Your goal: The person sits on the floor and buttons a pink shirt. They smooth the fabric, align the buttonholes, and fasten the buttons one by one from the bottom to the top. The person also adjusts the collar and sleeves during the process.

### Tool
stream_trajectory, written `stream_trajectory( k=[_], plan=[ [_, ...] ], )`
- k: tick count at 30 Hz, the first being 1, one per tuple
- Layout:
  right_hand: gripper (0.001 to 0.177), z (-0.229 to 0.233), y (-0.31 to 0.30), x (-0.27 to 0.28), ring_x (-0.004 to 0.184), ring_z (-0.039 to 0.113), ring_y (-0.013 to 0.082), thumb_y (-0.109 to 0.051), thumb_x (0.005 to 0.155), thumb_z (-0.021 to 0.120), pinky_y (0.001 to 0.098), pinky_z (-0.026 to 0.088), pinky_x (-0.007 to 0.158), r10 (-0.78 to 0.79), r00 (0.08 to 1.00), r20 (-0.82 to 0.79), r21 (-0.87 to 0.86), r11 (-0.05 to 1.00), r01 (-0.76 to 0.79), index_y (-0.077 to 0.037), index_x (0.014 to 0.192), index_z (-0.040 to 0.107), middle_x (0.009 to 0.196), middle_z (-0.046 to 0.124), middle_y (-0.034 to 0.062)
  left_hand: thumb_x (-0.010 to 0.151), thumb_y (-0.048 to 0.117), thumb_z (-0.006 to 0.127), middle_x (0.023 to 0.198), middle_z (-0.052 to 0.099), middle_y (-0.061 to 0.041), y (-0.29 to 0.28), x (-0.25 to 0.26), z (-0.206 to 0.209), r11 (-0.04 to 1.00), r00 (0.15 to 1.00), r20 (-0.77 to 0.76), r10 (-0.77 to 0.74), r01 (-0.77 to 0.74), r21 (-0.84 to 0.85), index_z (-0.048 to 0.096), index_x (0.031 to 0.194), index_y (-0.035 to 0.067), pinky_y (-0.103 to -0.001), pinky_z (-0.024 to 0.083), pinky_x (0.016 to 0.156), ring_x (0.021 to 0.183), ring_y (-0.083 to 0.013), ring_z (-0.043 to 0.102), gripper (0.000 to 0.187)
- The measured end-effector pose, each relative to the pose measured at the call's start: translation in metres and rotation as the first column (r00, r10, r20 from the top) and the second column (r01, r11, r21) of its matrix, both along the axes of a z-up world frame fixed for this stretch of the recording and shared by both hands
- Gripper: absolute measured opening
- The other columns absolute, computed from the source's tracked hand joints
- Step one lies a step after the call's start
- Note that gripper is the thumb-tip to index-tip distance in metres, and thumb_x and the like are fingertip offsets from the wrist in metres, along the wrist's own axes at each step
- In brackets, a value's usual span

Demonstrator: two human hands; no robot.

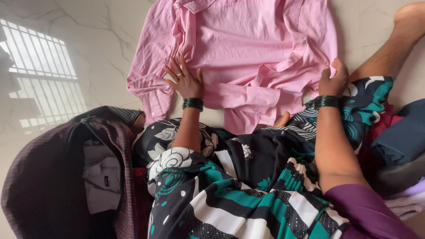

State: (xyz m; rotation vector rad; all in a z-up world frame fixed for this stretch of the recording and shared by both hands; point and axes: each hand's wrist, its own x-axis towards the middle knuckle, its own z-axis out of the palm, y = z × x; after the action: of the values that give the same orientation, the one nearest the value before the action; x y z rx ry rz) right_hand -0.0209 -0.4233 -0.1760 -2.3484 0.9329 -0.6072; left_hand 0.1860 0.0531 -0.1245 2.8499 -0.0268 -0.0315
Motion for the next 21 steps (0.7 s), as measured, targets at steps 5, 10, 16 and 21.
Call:
stream_trajectory(
  k=[5,10,16,21],
  plan=[
    [0.083,0.03,0.069,0.027,0.148,0.034,0.0465,-0.019,0.094,0.07,0.0523,0.034,0.119,0.379,0.924,-0.054,0.011,0.925,-0.379,0.002,0.164,0.031,0.16,0.034,0.0318,0.083,0.074,0.058,0.169,-0.006,-0.018,-0.057,-0.042,0.019,0.979,0.859,-0.471,-0.203,0.187,-0.083,0.011,0.162,0.029,-0.074,0.007,0.116,0.148,-0.0526,0.002,0.103],
    [0.069,0.047,0.131,0.032,0.157,0.011,0.0447,-0.046,0.087,0.074,0.0612,0.017,0.125,0.543,0.591,-0.596,0.039,0.755,-0.654,-0.011,0.144,0.054,0.172,0.014,0.0183,0.075,0.07,0.072,0.17,0.005,-0.018,-0.056,-0.076,0.01,0.779,0.737,-0.364,-0.569,0.625,0.048,0.024,0.161,0.022,-0.071,0.003,0.118,0.156,-0.0438,0.003,0.109],
    [0.076,0.039,0.12,0.032,0.154,0.013,0.0453,-0.05,0.086,0.068,0.065,0.014,0.122,0.564,0.608,-0.559,-0.021,0.723,-0.69,-0.007,0.147,0.054,0.168,0.017,0.0205,0.081,0.068,0.069,0.17,0.007,-0.016,-0.031,-0.04,0.003,0.797,0.758,-0.279,-0.589,0.603,-0.043,0.031,0.16,0.027,-0.069,0.001,0.123,0.157,-0.0409,0.003,0.097],
    [0.067,-0.012,0.122,0.042,0.157,0.008,0.0492,-0.053,0.093,0.058,0.0696,0.0,0.12,0.447,0.699,-0.559,-0.156,0.771,-0.618,-0.01,0.144,0.057,0.173,0.014,0.0205,0.085,0.061,0.063,0.171,-0.002,-0.018,-0.053,-0.059,0.005,0.981,0.987,-0.027,-0.161,0.163,0.11,0.024,0.165,0.024,-0.068,-0.002,0.119,0.156,-0.0442,-0.004,0.096]
  ],
)
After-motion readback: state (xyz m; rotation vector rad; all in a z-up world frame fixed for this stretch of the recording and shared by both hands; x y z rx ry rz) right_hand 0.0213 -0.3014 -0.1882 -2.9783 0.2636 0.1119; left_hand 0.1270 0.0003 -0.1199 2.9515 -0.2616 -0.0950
